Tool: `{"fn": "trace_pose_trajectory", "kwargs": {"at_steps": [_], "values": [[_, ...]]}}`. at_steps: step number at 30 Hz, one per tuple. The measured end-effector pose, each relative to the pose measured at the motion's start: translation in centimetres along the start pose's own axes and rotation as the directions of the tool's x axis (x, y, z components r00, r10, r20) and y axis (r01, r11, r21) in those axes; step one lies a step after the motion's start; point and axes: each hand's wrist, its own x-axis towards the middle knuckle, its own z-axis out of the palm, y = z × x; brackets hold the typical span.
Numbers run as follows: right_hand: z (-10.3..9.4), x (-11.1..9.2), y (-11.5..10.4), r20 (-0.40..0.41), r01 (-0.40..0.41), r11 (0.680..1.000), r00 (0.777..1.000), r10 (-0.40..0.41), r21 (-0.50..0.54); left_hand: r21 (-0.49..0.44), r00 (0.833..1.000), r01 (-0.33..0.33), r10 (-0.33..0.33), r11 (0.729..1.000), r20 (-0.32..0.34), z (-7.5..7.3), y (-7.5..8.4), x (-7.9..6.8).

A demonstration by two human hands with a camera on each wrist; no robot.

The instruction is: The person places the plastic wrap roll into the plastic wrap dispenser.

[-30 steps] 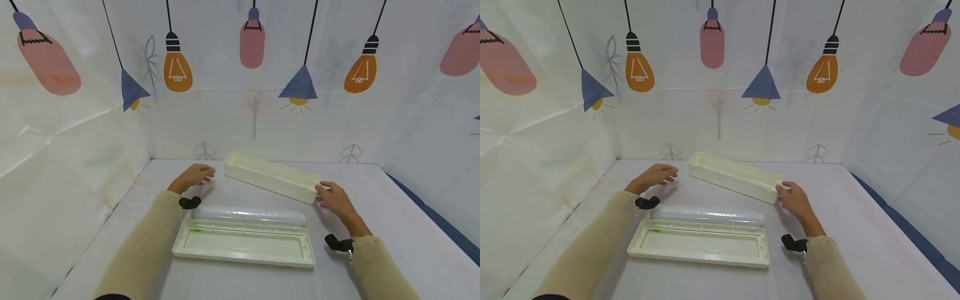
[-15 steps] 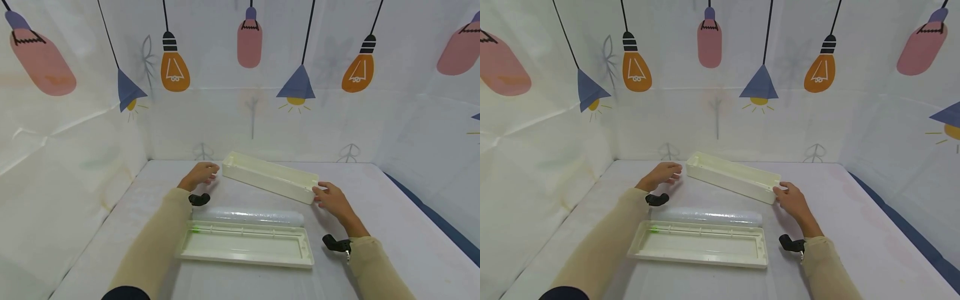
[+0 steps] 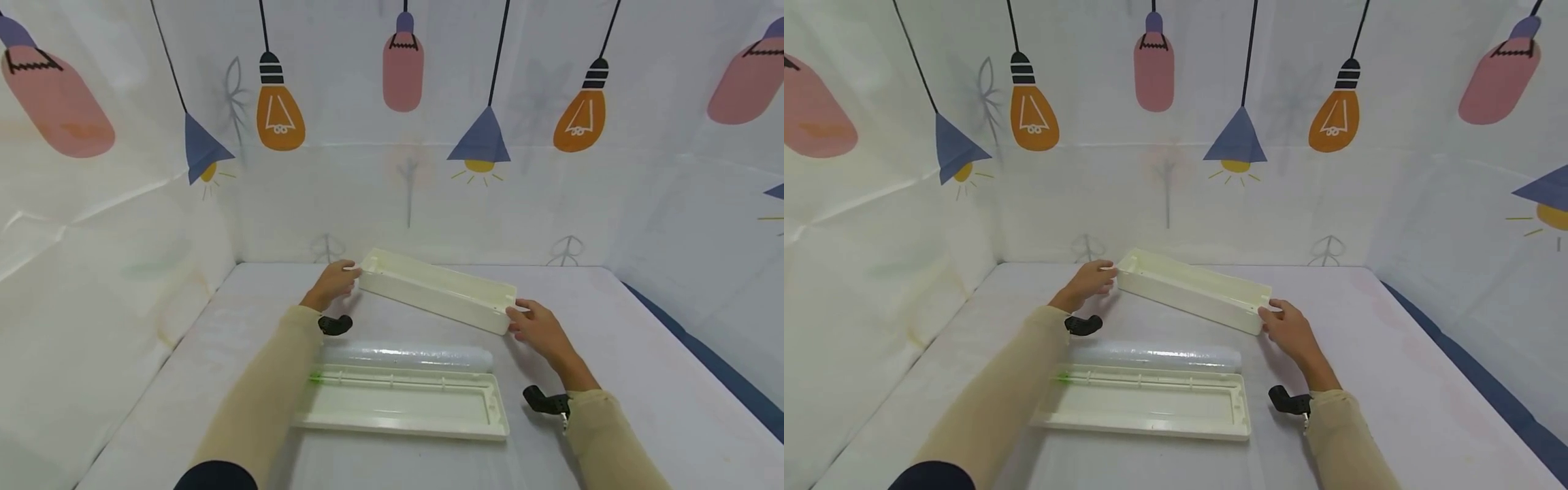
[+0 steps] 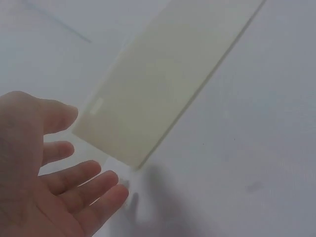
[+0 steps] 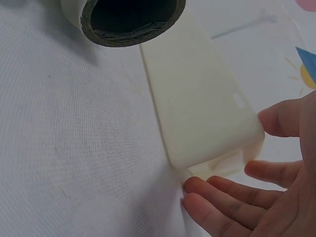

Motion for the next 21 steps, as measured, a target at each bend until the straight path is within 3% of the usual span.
{"fn": "trace_pose_trajectory", "kwargs": {"at_steps": [7,21], "values": [[0.1,-0.2,-0.1,0.005,0.011,0.999,1.0,-0.011,0.034,-0.005,0.999,0.002,-0.002,1.0,-0.041,0.9,-0.1,0.3],[0.4,-0.2,-0.1,-0.002,0.039,0.997,0.999,-0.039,0.074,0.006,0.999,-0.033,0.033,0.999,-0.033,1.3,-0.1,0.1]]}}
